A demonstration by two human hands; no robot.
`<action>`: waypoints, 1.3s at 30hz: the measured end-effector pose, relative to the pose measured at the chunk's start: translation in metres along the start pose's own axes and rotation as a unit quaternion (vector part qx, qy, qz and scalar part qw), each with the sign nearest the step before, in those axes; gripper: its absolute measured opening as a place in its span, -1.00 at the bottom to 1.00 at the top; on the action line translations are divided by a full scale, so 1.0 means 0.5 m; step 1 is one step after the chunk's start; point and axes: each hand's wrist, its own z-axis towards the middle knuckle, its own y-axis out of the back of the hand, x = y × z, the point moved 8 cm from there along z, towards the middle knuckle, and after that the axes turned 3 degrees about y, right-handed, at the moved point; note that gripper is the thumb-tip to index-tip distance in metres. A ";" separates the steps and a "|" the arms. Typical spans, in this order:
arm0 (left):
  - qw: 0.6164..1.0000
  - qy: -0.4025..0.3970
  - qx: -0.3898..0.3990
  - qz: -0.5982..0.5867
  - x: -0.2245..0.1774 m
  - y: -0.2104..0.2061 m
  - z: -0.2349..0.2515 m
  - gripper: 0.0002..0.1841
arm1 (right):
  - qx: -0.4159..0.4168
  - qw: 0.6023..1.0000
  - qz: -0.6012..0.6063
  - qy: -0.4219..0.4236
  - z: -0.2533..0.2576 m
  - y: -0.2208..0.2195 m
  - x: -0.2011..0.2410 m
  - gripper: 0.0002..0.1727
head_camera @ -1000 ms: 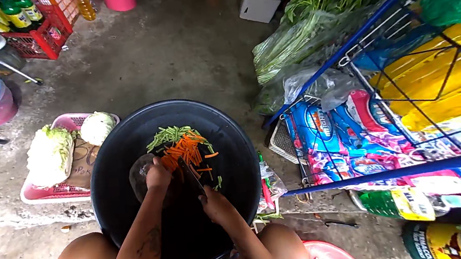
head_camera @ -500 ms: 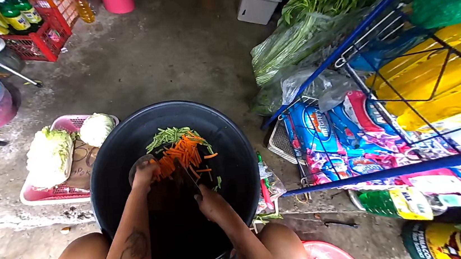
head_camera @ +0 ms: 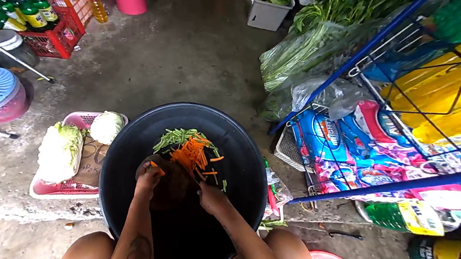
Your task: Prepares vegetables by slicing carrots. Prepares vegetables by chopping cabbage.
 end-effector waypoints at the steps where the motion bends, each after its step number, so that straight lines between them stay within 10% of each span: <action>1: 0.999 -0.005 0.005 0.041 0.003 -0.014 0.000 -0.33 | -0.003 1.000 0.002 -0.005 -0.001 0.007 -0.002 -0.44; 13: 0.909 -0.085 0.013 0.408 -0.018 -0.087 0.004 -0.50 | 0.020 1.000 0.003 0.015 0.004 -0.024 0.028 -0.46; 20: 0.959 -0.050 -0.008 0.277 0.020 -0.052 0.018 -0.49 | 0.001 1.000 -0.011 0.016 0.011 -0.029 0.041 -0.47; 39: 0.951 -0.081 -0.029 0.296 0.015 -0.050 0.005 -0.77 | -0.041 0.996 -0.084 0.010 0.016 -0.028 0.088 -0.50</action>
